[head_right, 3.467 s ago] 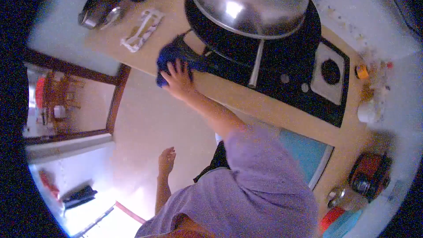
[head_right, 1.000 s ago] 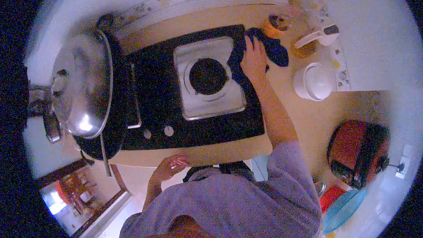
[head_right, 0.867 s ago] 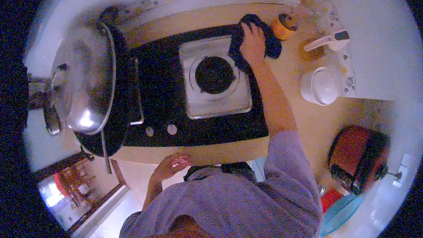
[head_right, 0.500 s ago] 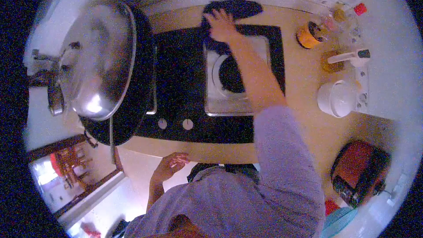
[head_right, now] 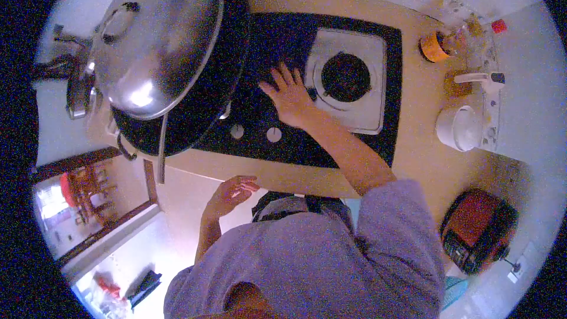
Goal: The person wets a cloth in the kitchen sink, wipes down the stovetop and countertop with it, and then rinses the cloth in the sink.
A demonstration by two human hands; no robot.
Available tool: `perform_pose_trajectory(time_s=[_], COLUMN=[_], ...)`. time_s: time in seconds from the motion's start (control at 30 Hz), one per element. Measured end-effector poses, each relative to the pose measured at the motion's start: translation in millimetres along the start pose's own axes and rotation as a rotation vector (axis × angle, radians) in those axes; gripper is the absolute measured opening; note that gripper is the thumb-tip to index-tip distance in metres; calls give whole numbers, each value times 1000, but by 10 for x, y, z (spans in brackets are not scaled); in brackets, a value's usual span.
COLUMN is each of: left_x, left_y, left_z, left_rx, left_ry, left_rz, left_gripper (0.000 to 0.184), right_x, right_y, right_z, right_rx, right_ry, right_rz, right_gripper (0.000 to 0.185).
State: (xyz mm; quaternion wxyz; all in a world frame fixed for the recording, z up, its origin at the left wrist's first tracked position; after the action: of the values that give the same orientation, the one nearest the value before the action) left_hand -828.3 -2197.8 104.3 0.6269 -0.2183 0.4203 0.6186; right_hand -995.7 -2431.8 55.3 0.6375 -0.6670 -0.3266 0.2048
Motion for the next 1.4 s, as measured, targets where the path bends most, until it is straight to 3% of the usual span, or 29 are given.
perform_pose_trajectory(time_s=[0.07,0.17,0.27,0.33,0.4,0.43,0.53,0.63,0.9,1.03,1.23,1.3,1.4], left_x=[-21,1,108,161,192,216,315,288,74,159,315,290,225], left_y=[-72,-208,-302,-319,-298,-285,-280,-286,-357,-539,-806,-839,-833], left_z=[70,206,370,447,541,577,526,428,386,502,672,708,738], left_rx=[-25,-83,-155,-182,-188,-182,-111,-58,7,-36,-35,-32,-38], left_ry=[19,19,-21,-44,-58,-60,-21,19,51,24,9,7,-48], left_rz=[-28,-45,-39,-30,-17,-6,2,-36,-35,-39,-21,-58,-81], left_gripper=[35,35,35,35,35,34,33,33,35,35,36,35,35], right_x=[83,8,-266,-262,-84,4,78,32,440,925,1736,1986,2409], right_y=[-9,7,261,294,296,291,307,39,-287,-217,46,228,459], right_z=[262,-8,-866,-1361,-1318,-1245,-774,-216,1339,1787,1137,863,262], right_rx=[41,44,-8,124,-47,-128,80,-51,27,80,66,3,-141], right_ry=[-60,33,144,165,93,61,-168,-289,50,70,88,-82,-113], right_rz=[-81,-40,91,211,87,28,65,-76,-16,-91,-189,-210,-217], right_gripper=[60,61,52,51,51,51,46,47,48,51,58,60,56])
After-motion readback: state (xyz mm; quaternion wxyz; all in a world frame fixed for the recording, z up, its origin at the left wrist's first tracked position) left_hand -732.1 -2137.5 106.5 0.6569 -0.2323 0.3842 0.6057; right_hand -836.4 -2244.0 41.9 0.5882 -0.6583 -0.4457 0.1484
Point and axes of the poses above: each hand's wrist, its own z-axis away from the middle knuckle, its own y-axis out of the palm, x = y × z, the point moved 3 cm from there along -z, towards the middle knuckle, and after that the axes turned 13 degrees about z, right-handed, at the moved point
